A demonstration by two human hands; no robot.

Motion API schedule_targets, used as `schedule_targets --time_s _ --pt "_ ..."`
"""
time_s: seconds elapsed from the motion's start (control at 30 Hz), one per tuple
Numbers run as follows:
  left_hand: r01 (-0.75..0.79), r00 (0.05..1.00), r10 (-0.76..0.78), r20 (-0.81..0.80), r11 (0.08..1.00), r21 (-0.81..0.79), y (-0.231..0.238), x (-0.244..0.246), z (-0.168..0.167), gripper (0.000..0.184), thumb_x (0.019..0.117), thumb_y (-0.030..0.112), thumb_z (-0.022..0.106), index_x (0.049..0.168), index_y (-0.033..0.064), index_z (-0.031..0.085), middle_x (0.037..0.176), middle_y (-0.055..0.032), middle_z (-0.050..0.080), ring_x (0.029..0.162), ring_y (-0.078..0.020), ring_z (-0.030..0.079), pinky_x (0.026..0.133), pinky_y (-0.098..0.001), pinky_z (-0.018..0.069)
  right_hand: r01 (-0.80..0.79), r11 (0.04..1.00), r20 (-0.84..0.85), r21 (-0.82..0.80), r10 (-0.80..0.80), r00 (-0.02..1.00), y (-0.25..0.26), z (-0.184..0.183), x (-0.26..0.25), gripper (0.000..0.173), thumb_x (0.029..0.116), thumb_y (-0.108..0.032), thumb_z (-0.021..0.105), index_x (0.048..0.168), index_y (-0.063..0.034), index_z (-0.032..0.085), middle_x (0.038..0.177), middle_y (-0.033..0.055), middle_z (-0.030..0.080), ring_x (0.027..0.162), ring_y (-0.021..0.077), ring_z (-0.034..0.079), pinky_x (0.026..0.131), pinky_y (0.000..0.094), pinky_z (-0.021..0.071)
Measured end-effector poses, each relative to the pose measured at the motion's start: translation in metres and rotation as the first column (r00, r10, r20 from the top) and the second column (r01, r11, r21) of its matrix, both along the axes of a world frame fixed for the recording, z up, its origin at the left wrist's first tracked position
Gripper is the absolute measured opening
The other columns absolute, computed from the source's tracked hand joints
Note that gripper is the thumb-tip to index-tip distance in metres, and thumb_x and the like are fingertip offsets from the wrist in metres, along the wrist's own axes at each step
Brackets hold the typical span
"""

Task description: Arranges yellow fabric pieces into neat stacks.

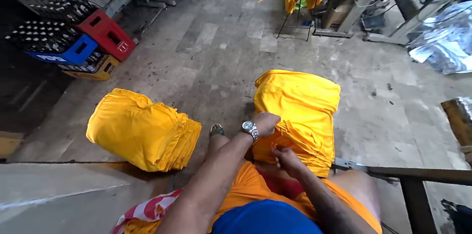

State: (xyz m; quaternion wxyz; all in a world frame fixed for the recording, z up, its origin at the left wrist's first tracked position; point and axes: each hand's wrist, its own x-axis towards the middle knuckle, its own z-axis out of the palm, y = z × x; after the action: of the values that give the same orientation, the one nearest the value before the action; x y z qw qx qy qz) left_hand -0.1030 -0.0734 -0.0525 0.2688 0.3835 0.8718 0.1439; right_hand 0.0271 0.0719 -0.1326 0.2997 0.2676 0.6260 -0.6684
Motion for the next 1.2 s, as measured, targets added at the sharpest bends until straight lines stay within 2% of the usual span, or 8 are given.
schedule_targets --time_s 0.1,0.37,0.53,0.8,0.9,0.97,1.1,1.2 --pt "0.008 0.990 0.013 0.142 0.990 -0.141 0.001 0.023 0.008 0.043 0.0916 0.016 0.072 0.131 0.0022 0.063 0.130 -0.0190 0.065 0.123 -0.0397 0.060 0.104 -0.0722 0.0374 0.249 0.938 -0.002 -0.242 -0.257 0.966 0.003 0.044 -0.013 0.023 0.1096 -0.024 0.046 0.091 -0.0110 0.054 0.057 -0.0062 0.042 0.045 0.0041 0.042 0.045 0.0198 0.0426" --pt "-0.058 0.996 0.054 -0.071 0.997 -0.049 0.013 0.004 0.012 0.038 0.0865 -0.002 0.067 0.124 0.0056 0.067 0.126 -0.0128 0.068 0.121 -0.0323 0.063 0.111 -0.0632 0.0378 -0.098 0.989 -0.008 0.110 0.100 0.995 0.002 -0.008 0.004 0.040 0.1047 -0.026 0.059 0.139 -0.0059 0.055 0.080 0.0050 0.064 0.059 0.0119 0.059 0.055 0.0285 0.0529" --pt "0.081 0.993 -0.056 0.107 0.966 -0.246 -0.001 0.017 0.013 0.049 0.0871 0.018 0.076 0.132 0.0040 0.062 0.131 -0.0175 0.063 0.122 -0.0407 0.059 0.104 -0.0786 0.0316 0.301 0.838 0.068 -0.455 -0.305 0.950 -0.006 0.039 -0.014 0.027 0.1093 -0.023 0.045 0.087 -0.0126 0.056 0.054 -0.0078 0.039 0.041 0.0012 0.038 0.041 0.0157 0.0385" --pt "-0.032 0.999 0.027 -0.047 0.993 -0.111 0.009 0.006 0.026 0.035 0.0883 0.004 0.068 0.123 0.0068 0.067 0.126 -0.0114 0.067 0.119 -0.0332 0.062 0.108 -0.0683 0.0372 0.002 0.999 0.033 0.046 -0.004 0.999 -0.004 -0.012 0.012 0.033 0.1055 -0.029 0.058 0.127 -0.0042 0.060 0.073 0.0016 0.060 0.054 0.0100 0.054 0.051 0.0268 0.0497" --pt "0.081 0.996 -0.072 0.049 0.970 -0.230 0.003 0.011 0.029 0.041 0.0866 0.013 0.074 0.126 0.0054 0.066 0.130 -0.0148 0.064 0.120 -0.0387 0.060 0.102 -0.0771 0.0342 0.293 0.885 0.106 -0.363 -0.274 0.956 -0.017 0.017 -0.004 0.026 0.1063 -0.014 0.042 0.083 -0.0106 0.052 0.053 -0.0060 0.041 0.040 0.0031 0.039 0.040 0.0178 0.0392" --pt "-0.014 0.996 0.032 0.086 0.981 -0.196 -0.003 0.030 0.009 0.051 0.0858 0.018 0.079 0.131 0.0018 0.063 0.132 -0.0190 0.062 0.120 -0.0431 0.060 0.103 -0.0809 0.0302 0.381 0.754 0.137 -0.535 -0.367 0.920 -0.003 0.046 -0.008 0.038 0.1105 -0.025 0.041 0.076 -0.0152 0.052 0.051 -0.0089 0.039 0.039 -0.0003 0.039 0.039 0.0140 0.0384" --pt "-0.170 0.984 0.176 0.023 0.972 -0.161 0.003 0.023 0.029 0.039 0.0908 0.005 0.069 0.130 0.0029 0.064 0.133 -0.0144 0.064 0.124 -0.0359 0.059 0.114 -0.0678 0.0304 0.283 0.949 -0.098 -0.140 -0.298 0.949 0.010 0.032 0.004 0.017 0.1082 -0.021 0.051 0.105 -0.0065 0.058 0.057 -0.0031 0.046 0.043 0.0063 0.044 0.042 0.0224 0.0440" --pt "-0.048 0.996 0.037 -0.086 0.991 -0.124 0.008 0.008 0.026 0.038 0.0860 0.004 0.072 0.124 0.0065 0.067 0.126 -0.0107 0.067 0.118 -0.0334 0.063 0.109 -0.0715 0.0339 0.003 0.998 -0.024 0.065 -0.001 1.000 -0.010 -0.013 0.005 0.038 0.1043 -0.028 0.060 0.135 -0.0054 0.057 0.081 0.0046 0.064 0.058 0.0117 0.058 0.053 0.0277 0.0517"
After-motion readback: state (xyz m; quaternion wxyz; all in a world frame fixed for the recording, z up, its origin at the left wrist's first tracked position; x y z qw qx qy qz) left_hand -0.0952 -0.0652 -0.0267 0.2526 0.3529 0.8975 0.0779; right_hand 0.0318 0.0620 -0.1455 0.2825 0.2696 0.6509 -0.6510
